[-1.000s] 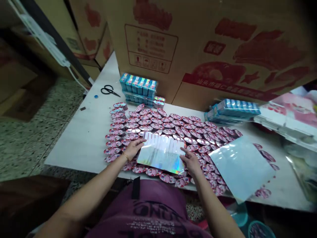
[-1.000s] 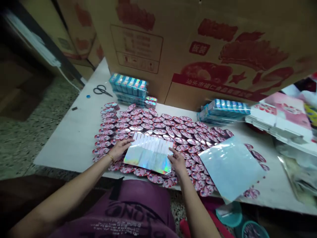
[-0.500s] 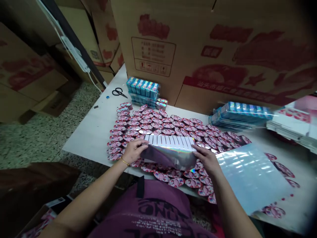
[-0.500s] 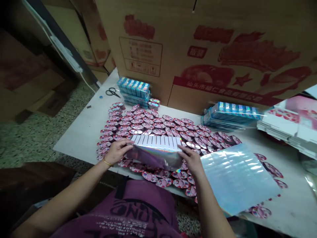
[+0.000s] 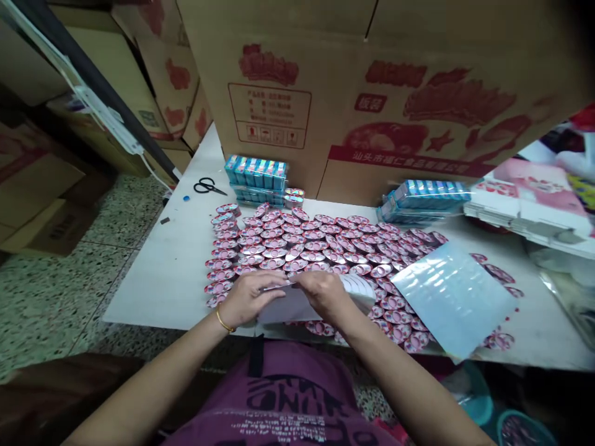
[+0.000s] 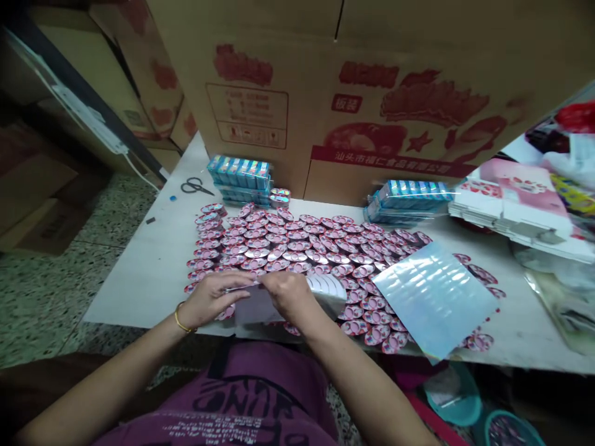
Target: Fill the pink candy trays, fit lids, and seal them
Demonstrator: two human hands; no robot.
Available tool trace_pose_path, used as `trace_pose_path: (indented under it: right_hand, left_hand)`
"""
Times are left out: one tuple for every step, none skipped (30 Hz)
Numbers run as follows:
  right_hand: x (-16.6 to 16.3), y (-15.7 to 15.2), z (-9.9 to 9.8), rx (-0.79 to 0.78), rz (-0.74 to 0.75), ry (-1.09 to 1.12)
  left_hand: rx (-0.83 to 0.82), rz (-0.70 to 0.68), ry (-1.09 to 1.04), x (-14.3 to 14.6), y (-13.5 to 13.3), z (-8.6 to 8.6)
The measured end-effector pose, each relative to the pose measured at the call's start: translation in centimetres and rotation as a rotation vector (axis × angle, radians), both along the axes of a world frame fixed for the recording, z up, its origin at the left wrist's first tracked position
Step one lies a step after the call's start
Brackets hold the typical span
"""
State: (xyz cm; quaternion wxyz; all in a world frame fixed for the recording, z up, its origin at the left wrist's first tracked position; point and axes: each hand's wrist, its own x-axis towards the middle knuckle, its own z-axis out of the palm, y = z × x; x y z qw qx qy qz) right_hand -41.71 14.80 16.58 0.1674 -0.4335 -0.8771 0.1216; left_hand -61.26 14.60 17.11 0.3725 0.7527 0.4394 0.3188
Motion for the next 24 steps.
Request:
trace_pose_path:
  right_hand:
    - [-0.1,-0.3,0.4,-0.005,0.008,0.004]
    - [0.1,-0.6,0.7,-0.014,0.004,0.009]
    - [0.5,-0.9,1.0,-0.03,-0.014,0.011]
    - [1.1,-1.3,1.2,-0.052,-0.045,0.01]
    - [1.9,-1.6,1.3,-0.079,-0.087,0.009]
    - [2.9,-1.8,1.3,-0.113,-0.128,0.013]
    - [3.8,-2.0,1.2,-0.153,-0.159,0.028]
    - [4.8,-2.1,1.0,-0.194,-0.184,0.055]
    - [5.6,-2.1,0.8,-0.233,-0.203,0.095]
    - [6.2,-1.9,0.5,-0.262,-0.223,0.148]
    - [6.7,-1.6,0.2,-0.285,-0.247,0.206]
    - [7.1,-1.0,-0.1,-0.298,-0.281,0.263]
    - [7.5,-0.3,-0.4,-0.302,-0.321,0.311]
    - [7.8,0.5,-0.7,-0.293,-0.361,0.349]
    - [8.2,1.6,-0.9,-0.279,-0.391,0.369]
    - [8.7,2.8,-1.2,-0.259,-0.409,0.365]
    - [9.2,4.1,-1.5,-0.233,-0.416,0.337]
    - [9.7,5.5,-1.8,-0.2,-0.416,0.287]
    - [10.0,7.0,-2.1,-0.169,-0.419,0.21]
    - [10.2,8.5,-2.5,-0.132,-0.435,0.114]
    - [9.9,10.0,-3.0,-0.075,-0.451,0.01]
    - [9.1,11.2,-3.6,-0.005,-0.458,-0.085]
    - [7.9,12.2,-4.2,0.064,-0.447,-0.16]
    - [6.2,12.9,-5.0,0.121,-0.407,-0.208]
  left_hand:
    - [-0.041,-0.013,-0.01,-0.5,-0.1,0.0]
    - [-0.07,0.006,-0.02,-1.1,-0.2,0.0]
    - [-0.084,0.048,-0.029,-1.8,-0.2,0.0]
    - [-0.087,0.095,-0.043,-2.5,-0.2,0.1]
    - [-0.086,0.134,-0.061,-3.2,-0.1,0.1]
    - [-0.086,0.165,-0.084,-3.9,0.1,0.1]
    - [-0.091,0.186,-0.108,-4.5,0.4,0.0]
    - [-0.098,0.207,-0.133,-5.0,0.8,-0.1]
    - [-0.108,0.233,-0.161,-5.2,1.2,-0.4]
    - [-0.123,0.264,-0.2,-5.3,1.6,-0.7]
    - [-0.149,0.297,-0.254,-5.2,2.0,-1.2]
    - [-0.187,0.333,-0.325,-4.9,2.5,-1.8]
    - [-0.243,0.369,-0.412,-4.5,2.9,-2.6]
    - [-0.317,0.399,-0.507,-4.1,3.3,-3.4]
    - [-0.404,0.421,-0.598,-3.6,3.8,-4.2]
    - [-0.501,0.421,-0.677,-3.1,4.2,-5.1]
    - [-0.595,0.401,-0.743,-2.6,4.5,-6.0]
    - [-0.675,0.376,-0.794,-2.1,4.9,-6.9]
    - [-0.737,0.359,-0.829,-1.7,5.2,-7.8]
    - [-0.779,0.362,-0.848,-1.2,5.4,-8.6]
    - [-0.808,0.385,-0.857,-0.7,5.6,-9.5]
    - [-0.827,0.422,-0.865,-0.3,5.8,-10.4]
    - [-0.841,0.467,-0.878,0.2,5.9,-11.2]
    - [-0.853,0.506,-0.9,0.6,6.1,-11.9]
